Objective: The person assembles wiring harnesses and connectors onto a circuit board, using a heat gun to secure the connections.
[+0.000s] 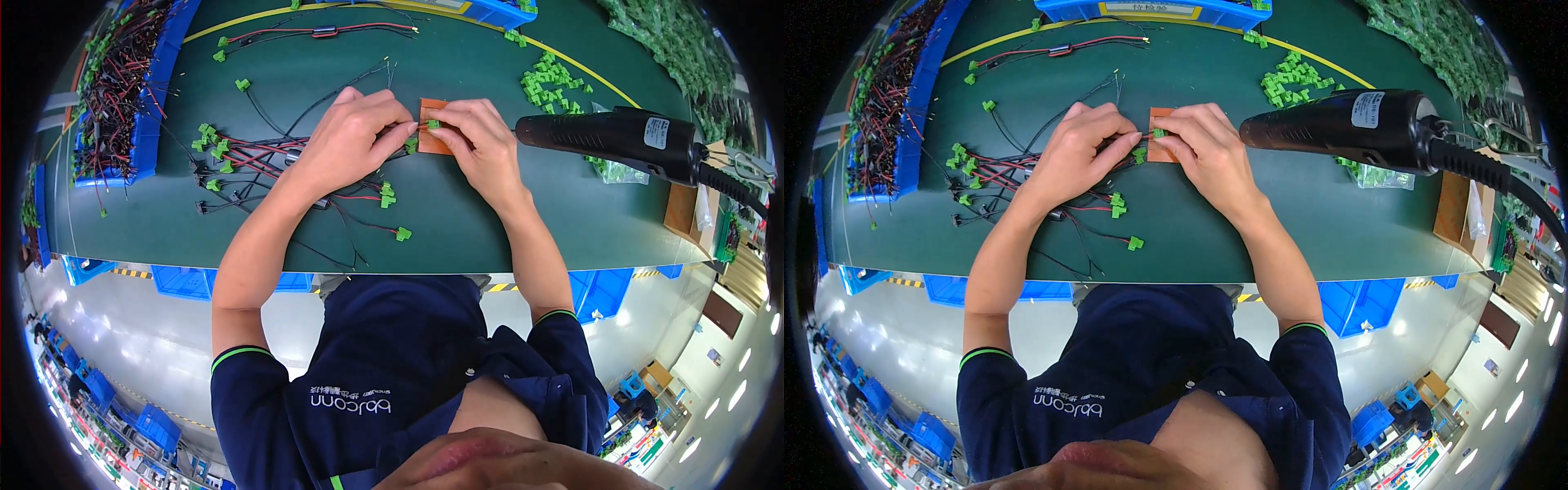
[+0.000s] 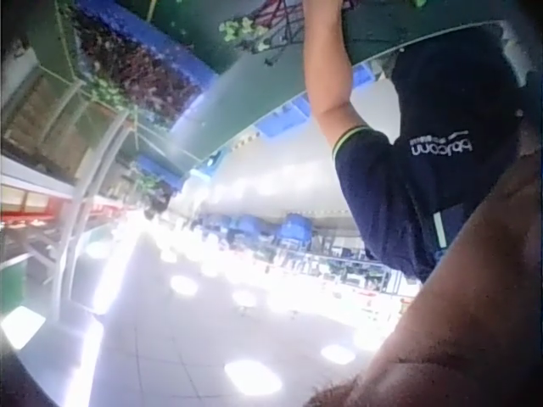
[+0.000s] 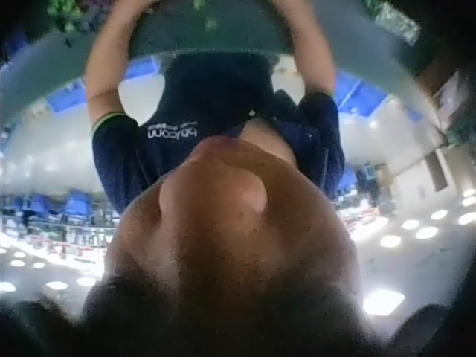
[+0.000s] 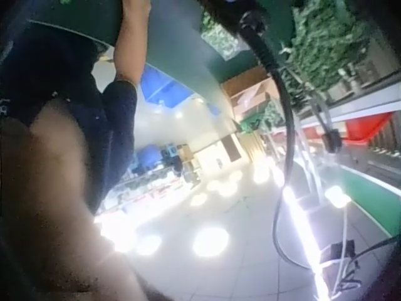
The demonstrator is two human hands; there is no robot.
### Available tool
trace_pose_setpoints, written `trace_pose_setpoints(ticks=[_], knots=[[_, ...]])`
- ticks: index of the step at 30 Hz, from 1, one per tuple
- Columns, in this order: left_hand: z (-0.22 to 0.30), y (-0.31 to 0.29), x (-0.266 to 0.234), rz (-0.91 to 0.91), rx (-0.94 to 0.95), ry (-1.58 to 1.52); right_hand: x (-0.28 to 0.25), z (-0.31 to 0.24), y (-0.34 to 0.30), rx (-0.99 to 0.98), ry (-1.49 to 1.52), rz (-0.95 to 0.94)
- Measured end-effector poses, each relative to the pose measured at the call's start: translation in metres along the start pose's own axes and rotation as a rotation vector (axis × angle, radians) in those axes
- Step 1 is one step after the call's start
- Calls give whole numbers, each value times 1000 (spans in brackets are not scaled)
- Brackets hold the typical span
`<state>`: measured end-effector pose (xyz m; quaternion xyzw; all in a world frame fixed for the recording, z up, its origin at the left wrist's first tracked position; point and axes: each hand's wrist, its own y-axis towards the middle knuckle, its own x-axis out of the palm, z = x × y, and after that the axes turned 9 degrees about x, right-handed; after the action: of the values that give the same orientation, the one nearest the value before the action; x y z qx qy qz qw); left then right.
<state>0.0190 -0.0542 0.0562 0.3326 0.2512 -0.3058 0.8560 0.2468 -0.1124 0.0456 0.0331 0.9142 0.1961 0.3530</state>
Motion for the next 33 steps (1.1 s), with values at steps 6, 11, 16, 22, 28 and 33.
trace_pose_setpoints(ticks=[6, 11, 16, 22, 28, 33], knots=[[-6, 1, -7, -56, 58, 88, -2, -5, -3, -92, -126, -46], [-2, 1, -5, -96, 47, 82, -3, -14, -5, -46, -196, -50], [1, 1, 3, -159, 26, 170, -5, -17, -7, -18, -214, -45], [-4, 1, 10, -145, 25, 183, -80, -43, -28, -541, -299, 332], [-11, 0, 4, -207, 28, 196, -79, -51, 12, 143, 456, 416], [-13, 1, 5, -201, 70, 171, -45, -49, 32, -50, 884, 208]])
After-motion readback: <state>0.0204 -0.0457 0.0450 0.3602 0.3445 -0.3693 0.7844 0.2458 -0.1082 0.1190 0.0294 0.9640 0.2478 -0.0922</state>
